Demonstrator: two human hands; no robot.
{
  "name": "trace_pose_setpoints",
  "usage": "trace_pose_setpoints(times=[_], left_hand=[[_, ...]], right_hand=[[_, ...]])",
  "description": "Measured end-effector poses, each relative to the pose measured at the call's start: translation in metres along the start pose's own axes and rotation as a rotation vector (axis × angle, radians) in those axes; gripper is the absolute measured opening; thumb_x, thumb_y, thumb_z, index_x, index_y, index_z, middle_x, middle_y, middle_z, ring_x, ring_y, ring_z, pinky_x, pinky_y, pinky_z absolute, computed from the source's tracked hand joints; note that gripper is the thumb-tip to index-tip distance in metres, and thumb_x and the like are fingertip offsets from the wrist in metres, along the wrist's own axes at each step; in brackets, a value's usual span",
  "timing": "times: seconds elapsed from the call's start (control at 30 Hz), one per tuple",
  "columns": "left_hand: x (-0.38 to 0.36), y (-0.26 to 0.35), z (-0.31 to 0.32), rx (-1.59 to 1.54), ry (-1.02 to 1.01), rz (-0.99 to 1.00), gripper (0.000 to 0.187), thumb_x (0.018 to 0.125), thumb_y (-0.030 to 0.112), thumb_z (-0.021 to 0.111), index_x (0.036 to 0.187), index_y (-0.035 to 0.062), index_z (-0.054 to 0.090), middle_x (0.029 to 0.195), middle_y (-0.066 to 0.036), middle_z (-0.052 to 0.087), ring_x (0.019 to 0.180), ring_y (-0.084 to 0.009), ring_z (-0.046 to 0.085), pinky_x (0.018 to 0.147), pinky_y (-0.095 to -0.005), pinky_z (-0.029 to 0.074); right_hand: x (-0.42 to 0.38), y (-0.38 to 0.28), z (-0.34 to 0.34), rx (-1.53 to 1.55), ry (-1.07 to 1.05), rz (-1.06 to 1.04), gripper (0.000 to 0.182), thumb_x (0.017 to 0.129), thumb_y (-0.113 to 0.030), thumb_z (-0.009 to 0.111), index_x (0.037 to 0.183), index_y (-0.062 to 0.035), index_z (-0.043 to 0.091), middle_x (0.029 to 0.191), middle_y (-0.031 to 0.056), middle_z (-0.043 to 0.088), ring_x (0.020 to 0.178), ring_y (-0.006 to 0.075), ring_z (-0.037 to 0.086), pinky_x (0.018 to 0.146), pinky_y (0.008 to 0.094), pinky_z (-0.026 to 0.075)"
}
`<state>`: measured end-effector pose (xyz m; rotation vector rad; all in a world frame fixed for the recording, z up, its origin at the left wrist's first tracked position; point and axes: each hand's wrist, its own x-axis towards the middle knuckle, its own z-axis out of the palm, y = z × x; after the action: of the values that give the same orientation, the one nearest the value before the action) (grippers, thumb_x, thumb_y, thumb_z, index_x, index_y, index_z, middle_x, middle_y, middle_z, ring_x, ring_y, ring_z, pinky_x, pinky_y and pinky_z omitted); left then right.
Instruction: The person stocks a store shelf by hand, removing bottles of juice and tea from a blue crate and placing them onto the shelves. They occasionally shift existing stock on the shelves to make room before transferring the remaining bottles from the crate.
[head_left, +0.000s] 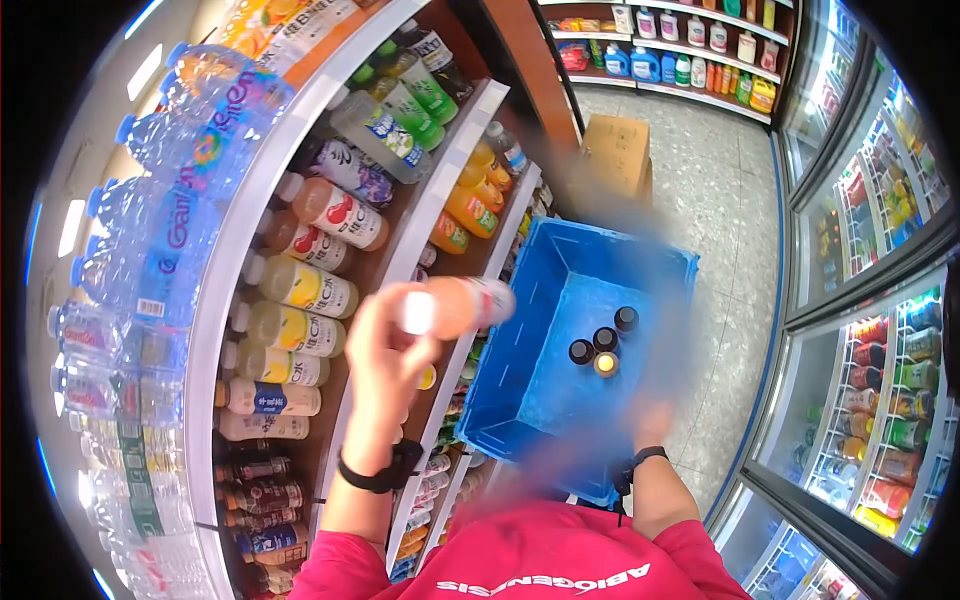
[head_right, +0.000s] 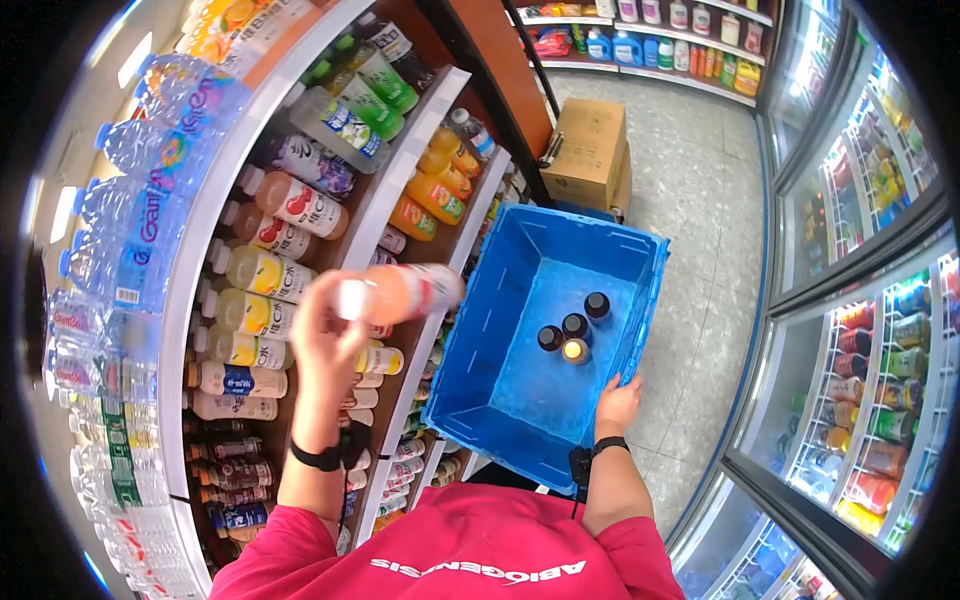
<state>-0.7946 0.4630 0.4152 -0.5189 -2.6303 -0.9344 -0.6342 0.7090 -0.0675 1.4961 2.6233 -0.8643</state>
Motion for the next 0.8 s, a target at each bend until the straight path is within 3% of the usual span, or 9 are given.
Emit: trace_pose_setpoints(times=[0.07,0.1,0.3,0.37,0.4,0.5,0.53,0.8], left_hand=[[0.013,-0.016,-0.024,0.028,0.217,0.143,0.042,0.074,-0.001,0.069,0.114,0.0049,0.062,0.102,-0.002,0.064,0.074,-0.0073,0.055,0.059,-0.0222,0.045],[0.017,-0.014,-0.036,0.105,0.271,0.086,0.039,0.076,0.0,0.07,0.114,0.0051,0.062,0.102,-0.001,0.064,0.075,-0.0065,0.055,0.059,-0.0222,0.045],[0.041,-0.03,-0.057,0.456,0.377,0.105,0.033,0.085,0.011,0.07,0.117,0.0067,0.06,0.101,-0.005,0.063,0.078,-0.0142,0.058,0.067,-0.025,0.046],[0.051,-0.043,-0.055,0.574,0.498,0.324,0.037,0.083,0.014,0.073,0.117,0.0095,0.059,0.101,-0.006,0.062,0.076,-0.0196,0.058,0.067,-0.0295,0.048],[0.05,-0.044,-0.056,0.508,0.463,0.189,0.035,0.086,0.018,0.071,0.117,0.0079,0.059,0.103,-0.009,0.063,0.085,-0.0255,0.06,0.074,-0.0346,0.049],[0.065,-0.06,-0.057,0.518,0.487,0.123,0.035,0.088,0.023,0.069,0.118,0.0071,0.059,0.105,-0.013,0.063,0.093,-0.0287,0.061,0.08,-0.037,0.049],[0.067,-0.055,-0.056,0.502,0.455,0.025,0.035,0.092,0.026,0.065,0.12,0.0048,0.059,0.112,-0.017,0.062,0.099,-0.0314,0.06,0.088,-0.039,0.047],[0.088,-0.075,-0.063,0.336,0.425,0.014,0.039,0.098,0.025,0.056,0.132,0.0057,0.055,0.122,-0.019,0.062,0.112,-0.033,0.059,0.095,-0.0404,0.045]], right_hand=[[-0.003,-0.015,-0.017,0.059,-0.065,0.137,0.035,0.093,-0.028,0.057,0.114,0.0,0.052,0.107,0.0235,0.061,0.096,0.0431,0.062,0.081,0.0503,0.05],[-0.003,-0.018,-0.021,0.061,-0.065,0.129,0.035,0.093,-0.028,0.057,0.114,0.0,0.052,0.107,0.0235,0.061,0.096,0.0431,0.062,0.081,0.0503,0.05],[-0.017,-0.047,-0.061,0.145,0.041,0.126,0.035,0.094,-0.028,0.056,0.114,0.0003,0.051,0.108,0.0235,0.061,0.096,0.0427,0.062,0.08,0.0495,0.051],[-0.017,-0.042,-0.057,0.112,0.035,0.116,0.035,0.094,-0.028,0.056,0.114,0.0002,0.051,0.108,0.0233,0.061,0.095,0.0423,0.062,0.08,0.0493,0.051],[-0.016,-0.04,-0.055,0.113,0.038,0.121,0.035,0.094,-0.028,0.056,0.114,0.0002,0.051,0.108,0.0233,0.061,0.095,0.0423,0.062,0.08,0.0493,0.051],[-0.016,-0.038,-0.051,0.108,0.034,0.118,0.035,0.093,-0.028,0.057,0.114,-0.0001,0.052,0.108,0.0226,0.062,0.095,0.0422,0.063,0.081,0.0494,0.051],[-0.016,-0.042,-0.054,0.095,0.024,0.125,0.035,0.093,-0.028,0.057,0.114,-0.0005,0.052,0.108,0.0223,0.062,0.095,0.0422,0.063,0.081,0.0494,0.051],[-0.015,-0.037,-0.046,0.076,0.071,0.123,0.034,0.092,-0.028,0.057,0.114,-0.0019,0.052,0.109,0.0223,0.062,0.095,0.0419,0.063,0.08,0.0497,0.051]])
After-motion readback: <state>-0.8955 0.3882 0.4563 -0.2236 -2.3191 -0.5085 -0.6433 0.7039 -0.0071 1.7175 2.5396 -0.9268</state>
